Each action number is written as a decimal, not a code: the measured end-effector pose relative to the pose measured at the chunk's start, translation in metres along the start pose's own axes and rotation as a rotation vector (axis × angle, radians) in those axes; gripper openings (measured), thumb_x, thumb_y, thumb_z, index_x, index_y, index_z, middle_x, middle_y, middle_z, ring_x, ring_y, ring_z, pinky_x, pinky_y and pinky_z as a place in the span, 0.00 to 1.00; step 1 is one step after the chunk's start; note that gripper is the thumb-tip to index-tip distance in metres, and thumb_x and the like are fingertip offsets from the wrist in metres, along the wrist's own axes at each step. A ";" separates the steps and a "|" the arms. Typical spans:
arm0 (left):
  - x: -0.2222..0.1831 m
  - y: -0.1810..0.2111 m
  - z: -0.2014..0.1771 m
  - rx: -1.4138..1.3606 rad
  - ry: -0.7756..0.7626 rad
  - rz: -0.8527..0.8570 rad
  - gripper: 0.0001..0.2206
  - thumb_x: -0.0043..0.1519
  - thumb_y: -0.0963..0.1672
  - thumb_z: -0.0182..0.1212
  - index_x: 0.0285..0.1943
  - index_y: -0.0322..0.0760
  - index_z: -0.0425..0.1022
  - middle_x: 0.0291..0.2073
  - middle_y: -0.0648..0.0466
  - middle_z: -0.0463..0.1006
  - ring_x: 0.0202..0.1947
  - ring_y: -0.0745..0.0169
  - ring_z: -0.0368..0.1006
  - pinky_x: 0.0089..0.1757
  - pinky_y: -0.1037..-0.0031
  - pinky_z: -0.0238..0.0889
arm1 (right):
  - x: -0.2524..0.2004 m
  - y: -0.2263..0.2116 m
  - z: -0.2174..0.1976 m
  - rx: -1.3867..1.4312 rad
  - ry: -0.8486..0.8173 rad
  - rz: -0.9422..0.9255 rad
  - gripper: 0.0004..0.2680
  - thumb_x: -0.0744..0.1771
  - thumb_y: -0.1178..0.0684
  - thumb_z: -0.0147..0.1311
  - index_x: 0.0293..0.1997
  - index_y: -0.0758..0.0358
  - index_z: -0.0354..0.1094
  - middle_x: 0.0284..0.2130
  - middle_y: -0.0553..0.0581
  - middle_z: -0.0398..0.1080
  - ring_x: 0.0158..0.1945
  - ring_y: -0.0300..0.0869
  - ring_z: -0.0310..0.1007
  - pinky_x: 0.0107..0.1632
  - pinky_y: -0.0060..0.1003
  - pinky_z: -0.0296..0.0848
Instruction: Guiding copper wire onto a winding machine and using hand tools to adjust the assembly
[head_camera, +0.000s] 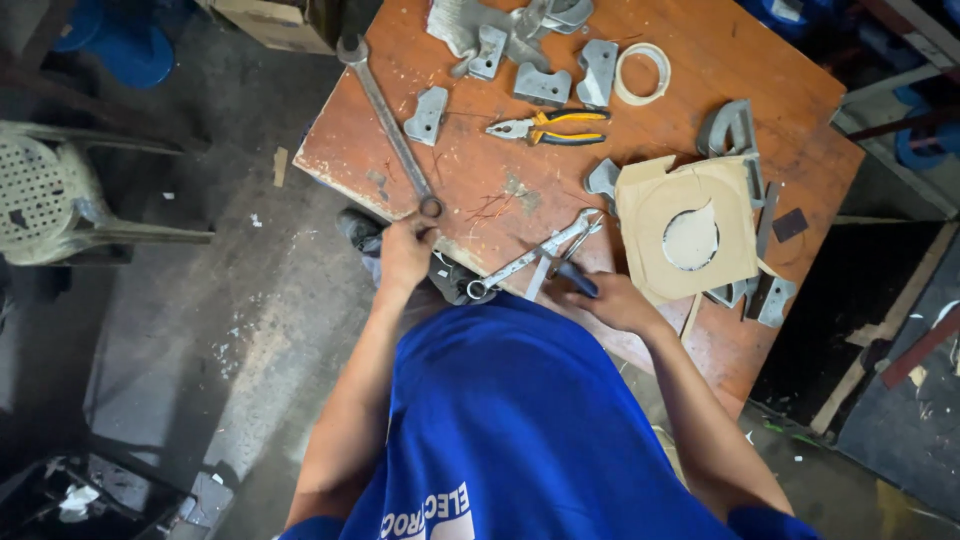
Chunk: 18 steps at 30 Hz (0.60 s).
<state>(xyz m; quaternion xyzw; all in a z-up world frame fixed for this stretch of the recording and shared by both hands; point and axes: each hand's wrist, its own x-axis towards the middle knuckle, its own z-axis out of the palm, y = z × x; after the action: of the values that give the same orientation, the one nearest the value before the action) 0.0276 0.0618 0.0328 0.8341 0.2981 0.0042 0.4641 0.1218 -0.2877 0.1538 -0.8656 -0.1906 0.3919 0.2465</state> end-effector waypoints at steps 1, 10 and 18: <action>0.006 -0.002 -0.004 0.001 -0.006 0.004 0.06 0.62 0.41 0.72 0.47 0.41 0.88 0.40 0.39 0.87 0.48 0.30 0.82 0.50 0.46 0.75 | 0.000 0.022 0.005 0.003 0.004 0.005 0.14 0.66 0.42 0.65 0.35 0.66 0.76 0.33 0.72 0.79 0.44 0.65 0.80 0.47 0.56 0.75; 0.007 0.017 -0.082 0.207 0.283 0.013 0.15 0.63 0.42 0.74 0.59 0.37 0.84 0.47 0.34 0.84 0.50 0.22 0.79 0.53 0.41 0.71 | -0.018 0.087 0.050 -0.408 0.328 0.326 0.25 0.65 0.29 0.64 0.62 0.54 0.77 0.52 0.66 0.70 0.54 0.67 0.78 0.57 0.56 0.78; -0.102 -0.168 -0.061 0.115 0.066 -0.296 0.17 0.68 0.48 0.65 0.58 0.31 0.85 0.50 0.36 0.86 0.56 0.28 0.79 0.55 0.44 0.70 | 0.118 -0.049 0.034 -0.254 0.358 -0.149 0.16 0.70 0.38 0.61 0.63 0.47 0.73 0.50 0.68 0.76 0.54 0.67 0.80 0.58 0.57 0.78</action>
<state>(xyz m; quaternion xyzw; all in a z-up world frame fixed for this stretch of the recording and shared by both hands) -0.1567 0.1232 -0.0356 0.8057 0.4324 -0.0540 0.4012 0.1625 -0.1769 0.0937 -0.9290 -0.2549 0.1855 0.1937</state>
